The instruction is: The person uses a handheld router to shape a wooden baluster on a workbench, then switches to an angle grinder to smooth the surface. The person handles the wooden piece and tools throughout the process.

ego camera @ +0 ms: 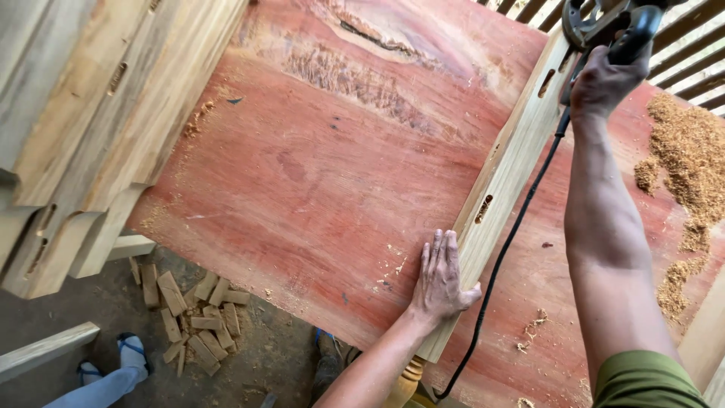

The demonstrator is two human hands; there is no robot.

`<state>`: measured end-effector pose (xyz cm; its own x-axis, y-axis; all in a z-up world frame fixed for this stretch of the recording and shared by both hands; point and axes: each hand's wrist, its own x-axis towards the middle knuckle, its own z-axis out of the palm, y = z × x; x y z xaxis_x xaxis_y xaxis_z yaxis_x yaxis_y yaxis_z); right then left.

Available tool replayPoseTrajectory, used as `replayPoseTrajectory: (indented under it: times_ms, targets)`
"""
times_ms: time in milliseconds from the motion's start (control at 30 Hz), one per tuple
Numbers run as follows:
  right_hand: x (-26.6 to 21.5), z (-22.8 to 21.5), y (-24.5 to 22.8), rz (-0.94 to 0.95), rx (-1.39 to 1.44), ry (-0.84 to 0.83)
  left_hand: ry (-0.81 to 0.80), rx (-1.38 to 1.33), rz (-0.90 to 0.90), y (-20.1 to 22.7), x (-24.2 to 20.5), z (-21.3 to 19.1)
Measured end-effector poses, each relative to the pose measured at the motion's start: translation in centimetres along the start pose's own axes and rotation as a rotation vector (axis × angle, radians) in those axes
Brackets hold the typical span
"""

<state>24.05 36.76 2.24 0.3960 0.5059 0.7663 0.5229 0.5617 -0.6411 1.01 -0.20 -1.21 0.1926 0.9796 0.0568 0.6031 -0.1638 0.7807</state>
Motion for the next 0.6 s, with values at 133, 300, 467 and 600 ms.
replayPoseTrajectory:
  times_ms: [133,300,467,600]
  targets:
    - [1.7,-2.5,-3.2,-0.027,-0.082,-0.029,0.019,0.056,0.014,0.1,0.1,0.5]
    - [1.7,-10.8,-6.6,0.175,-0.199,-0.244,0.093,0.142,0.039,-0.5,-0.1,1.4]
    - [-3.5,-21.5,-16.6,0.449,-0.334,-0.348,0.144,0.210,0.098,-2.1,-0.6,3.5]
    - [-9.7,-28.8,-26.9,0.748,-0.431,-0.323,0.208,0.239,0.146,-3.8,-0.5,5.3]
